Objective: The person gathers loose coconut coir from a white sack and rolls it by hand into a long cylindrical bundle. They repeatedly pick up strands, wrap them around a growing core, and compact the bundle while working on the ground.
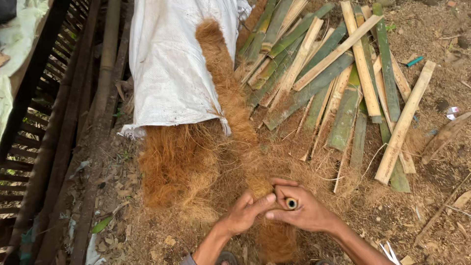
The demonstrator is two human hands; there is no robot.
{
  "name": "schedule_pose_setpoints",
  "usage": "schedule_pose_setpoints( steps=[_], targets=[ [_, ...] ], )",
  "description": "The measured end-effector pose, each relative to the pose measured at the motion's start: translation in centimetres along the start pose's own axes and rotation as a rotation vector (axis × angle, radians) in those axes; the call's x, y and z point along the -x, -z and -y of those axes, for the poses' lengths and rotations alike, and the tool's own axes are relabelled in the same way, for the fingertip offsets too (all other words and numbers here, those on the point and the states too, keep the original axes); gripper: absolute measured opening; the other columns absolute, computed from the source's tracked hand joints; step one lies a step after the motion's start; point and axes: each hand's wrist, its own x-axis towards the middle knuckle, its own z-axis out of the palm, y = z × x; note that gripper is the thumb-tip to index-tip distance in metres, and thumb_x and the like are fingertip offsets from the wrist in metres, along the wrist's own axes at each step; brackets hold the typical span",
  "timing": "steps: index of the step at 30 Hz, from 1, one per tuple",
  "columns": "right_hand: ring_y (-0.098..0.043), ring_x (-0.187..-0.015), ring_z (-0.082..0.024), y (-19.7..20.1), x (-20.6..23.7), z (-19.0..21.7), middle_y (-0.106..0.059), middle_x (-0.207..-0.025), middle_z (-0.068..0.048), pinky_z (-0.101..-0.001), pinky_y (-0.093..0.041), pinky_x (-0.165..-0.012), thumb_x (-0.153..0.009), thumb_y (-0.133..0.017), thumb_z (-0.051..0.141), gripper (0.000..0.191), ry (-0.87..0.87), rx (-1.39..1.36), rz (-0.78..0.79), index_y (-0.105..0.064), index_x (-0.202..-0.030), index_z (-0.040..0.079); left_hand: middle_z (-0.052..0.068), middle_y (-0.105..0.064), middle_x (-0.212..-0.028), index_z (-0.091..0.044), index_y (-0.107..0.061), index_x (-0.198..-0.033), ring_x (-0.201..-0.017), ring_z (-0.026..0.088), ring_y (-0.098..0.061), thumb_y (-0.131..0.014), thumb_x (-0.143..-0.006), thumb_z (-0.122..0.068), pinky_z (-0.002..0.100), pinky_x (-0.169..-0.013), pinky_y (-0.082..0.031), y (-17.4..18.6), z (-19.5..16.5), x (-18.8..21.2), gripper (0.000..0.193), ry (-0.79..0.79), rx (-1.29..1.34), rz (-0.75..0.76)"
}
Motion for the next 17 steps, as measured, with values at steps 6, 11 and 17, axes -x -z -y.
schedule_pose_setpoints(
  steps=[6, 11, 17],
  targets=[
    [-0.051, -0.046, -0.015, -1.5, -0.4, 2.5, -0.058, -0.057, -0.004, -0.0318, -0.052, -0.041, -0.099, -0.069, 0.028, 0.030, -0.262, 0.275, 0.074, -0.057, -0.074, 0.017, 0.005, -0.077, -0.092, -0.010, -0.069, -0.103, -0.081, 0.018, -0.074, -0.051, -0.103, -0.038, 0.048, -0.080, -0.060, -1.5, -2.4, -0.3, 0.032, -0.184, 0.178, -0.227],
    [-0.048, -0.048, -0.011, -3.3, 0.1, 2.3, -0.055, -0.064, -0.001, -0.0282, -0.047, -0.038, -0.092, -0.062, 0.015, 0.015, 0.092, 0.267, -0.092, -0.054, -0.080, 0.011, 0.002, -0.069, -0.081, -0.010, -0.068, -0.096, -0.068, 0.013, -0.066, -0.052, -0.109, -0.035, 0.034, -0.060, -0.059, -2.7, -1.9, -0.8, 0.032, -0.418, 0.254, -0.251],
    [-0.050, -0.049, -0.012, -2.9, 2.1, -2.1, -0.055, -0.066, 0.000, -0.0306, -0.047, -0.039, -0.094, -0.060, 0.017, 0.014, 0.010, 0.248, 0.016, -0.055, -0.082, 0.014, 0.042, -0.030, -0.107, 0.025, -0.032, -0.119, -0.103, 0.051, -0.032, -0.061, -0.109, -0.022, 0.066, -0.094, -0.025, -1.5, 4.2, -0.4, 0.056, 0.074, 0.253, -0.062]
  ],
)
